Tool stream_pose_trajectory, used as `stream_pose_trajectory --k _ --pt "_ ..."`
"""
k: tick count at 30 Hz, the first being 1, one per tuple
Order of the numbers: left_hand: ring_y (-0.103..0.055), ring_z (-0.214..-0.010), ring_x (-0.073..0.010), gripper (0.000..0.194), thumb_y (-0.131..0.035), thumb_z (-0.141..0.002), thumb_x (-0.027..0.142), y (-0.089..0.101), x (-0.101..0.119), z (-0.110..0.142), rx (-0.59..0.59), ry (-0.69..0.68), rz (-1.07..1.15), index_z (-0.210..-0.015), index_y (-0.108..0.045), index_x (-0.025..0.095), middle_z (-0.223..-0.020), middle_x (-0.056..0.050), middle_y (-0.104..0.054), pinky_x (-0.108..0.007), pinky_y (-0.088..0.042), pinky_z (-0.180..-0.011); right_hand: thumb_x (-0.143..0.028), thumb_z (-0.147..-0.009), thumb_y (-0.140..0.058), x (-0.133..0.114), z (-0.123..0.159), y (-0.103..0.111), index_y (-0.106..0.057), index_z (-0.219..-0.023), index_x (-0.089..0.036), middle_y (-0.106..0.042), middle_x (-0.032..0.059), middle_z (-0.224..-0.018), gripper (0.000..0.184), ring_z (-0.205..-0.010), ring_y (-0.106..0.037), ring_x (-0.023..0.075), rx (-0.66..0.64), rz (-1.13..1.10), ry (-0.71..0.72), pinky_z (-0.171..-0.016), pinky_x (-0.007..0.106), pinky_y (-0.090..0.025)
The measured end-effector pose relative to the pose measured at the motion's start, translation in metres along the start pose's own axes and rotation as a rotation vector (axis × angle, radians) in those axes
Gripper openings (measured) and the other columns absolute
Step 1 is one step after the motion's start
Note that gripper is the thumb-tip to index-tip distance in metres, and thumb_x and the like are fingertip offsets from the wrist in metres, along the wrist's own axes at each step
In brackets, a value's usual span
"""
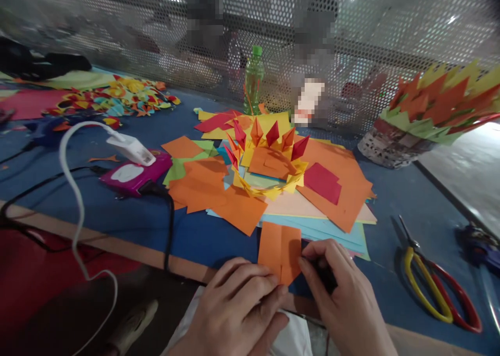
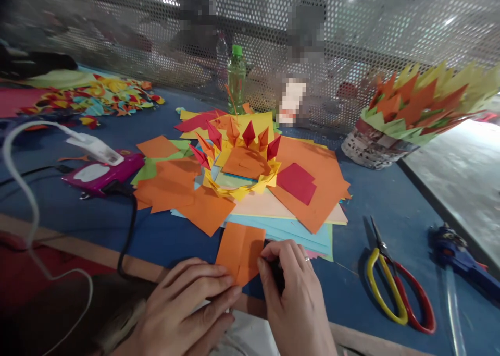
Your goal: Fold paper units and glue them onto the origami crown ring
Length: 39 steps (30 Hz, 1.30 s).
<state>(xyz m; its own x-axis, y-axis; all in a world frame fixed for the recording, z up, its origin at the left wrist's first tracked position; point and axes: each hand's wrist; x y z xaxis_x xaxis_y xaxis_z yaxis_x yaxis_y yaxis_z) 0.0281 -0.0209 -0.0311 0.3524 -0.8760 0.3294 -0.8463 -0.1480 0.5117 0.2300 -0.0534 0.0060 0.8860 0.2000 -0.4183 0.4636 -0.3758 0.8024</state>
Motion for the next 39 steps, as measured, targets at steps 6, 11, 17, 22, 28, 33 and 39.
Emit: stream_pose_trajectory --k 6,11,17,22,28,33,39 --pt "-0.068 -0.098 -0.0172 0.019 -0.061 -0.099 0.023 0.022 0.006 -0.01 -0.205 0.064 0.051 -0.113 -0.073 0.016 -0.097 -0.003 -0.075 -0.032 -0.054 -0.093 -0.008 -0.095 -0.054 -0.014 0.02 0.0 -0.06 -0.108 -0.022 -0.071 0.0038 -0.103 0.021 -0.1 -0.068 0.0127 0.119 -0.09 0.162 -0.087 0.022 -0.053" --pt "-0.066 -0.109 -0.0185 0.028 -0.057 -0.101 0.019 0.038 0.001 -0.015 -0.232 0.074 0.048 -0.128 -0.065 0.014 -0.113 -0.008 -0.074 -0.033 -0.05 -0.104 -0.006 -0.095 -0.052 -0.013 0.034 -0.013 -0.06 -0.129 -0.016 -0.075 0.0084 -0.117 0.037 -0.112 -0.07 0.0151 0.077 0.001 0.317 -0.095 0.024 -0.056" --pt "-0.064 -0.112 -0.0176 0.022 -0.065 -0.097 0.016 0.05 -0.014 -0.02 -0.323 0.152 0.126 -0.119 -0.066 0.018 -0.114 -0.005 -0.072 -0.03 -0.049 -0.103 -0.011 -0.096 -0.057 -0.004 0.039 -0.014 -0.062 -0.13 -0.015 -0.075 0.0089 -0.121 0.035 -0.117 -0.07 0.0178 0.097 0.089 0.343 -0.098 0.027 -0.058" --pt "-0.064 -0.115 -0.0173 0.018 -0.062 -0.099 0.018 0.055 -0.02 -0.032 -0.42 0.102 0.154 -0.117 -0.066 0.019 -0.117 -0.005 -0.072 -0.032 -0.047 -0.105 -0.009 -0.094 -0.059 0.0 0.043 -0.014 -0.065 -0.127 -0.013 -0.073 0.011 -0.126 0.034 -0.119 -0.068 0.02 0.105 0.109 0.416 -0.098 0.03 -0.059" --pt "-0.066 -0.112 -0.0177 0.016 -0.062 -0.097 0.01 0.053 -0.031 -0.04 -0.465 0.035 0.175 -0.106 -0.07 0.019 -0.114 -0.005 -0.074 -0.035 -0.047 -0.106 -0.011 -0.092 -0.064 0.005 0.044 -0.016 -0.066 -0.129 -0.011 -0.073 0.0103 -0.129 0.037 -0.121 -0.067 0.0226 0.116 0.178 0.491 -0.097 0.033 -0.06" --pt "-0.067 -0.106 -0.0173 0.018 -0.053 -0.1 0.008 0.048 -0.019 -0.042 -0.436 0.002 0.197 -0.101 -0.068 0.018 -0.105 -0.005 -0.075 -0.034 -0.048 -0.102 -0.011 -0.089 -0.066 0.007 0.047 -0.02 -0.069 -0.126 -0.013 -0.073 0.0084 -0.129 0.036 -0.121 -0.067 0.0237 0.173 0.182 0.504 -0.098 0.034 -0.06" --pt "-0.066 -0.095 -0.0142 0.013 -0.059 -0.097 0.008 0.039 -0.002 -0.038 -0.42 0.084 0.204 -0.098 -0.066 0.019 -0.098 -0.001 -0.072 -0.029 -0.05 -0.094 -0.011 -0.092 -0.059 0.004 0.035 -0.004 -0.059 -0.141 -0.017 -0.075 0.0091 -0.116 0.049 -0.106 -0.072 0.0207 0.139 0.073 0.393 -0.088 0.03 -0.062"
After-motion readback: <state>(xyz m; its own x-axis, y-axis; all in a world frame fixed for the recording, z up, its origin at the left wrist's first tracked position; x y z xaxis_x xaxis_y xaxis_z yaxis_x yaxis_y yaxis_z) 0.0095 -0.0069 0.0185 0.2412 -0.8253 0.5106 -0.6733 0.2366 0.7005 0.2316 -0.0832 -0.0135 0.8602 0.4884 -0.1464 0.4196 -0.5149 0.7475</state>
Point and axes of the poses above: each hand's wrist, its own z-axis away from the middle knuckle, its own y-axis out of the back of the hand, x = y × z
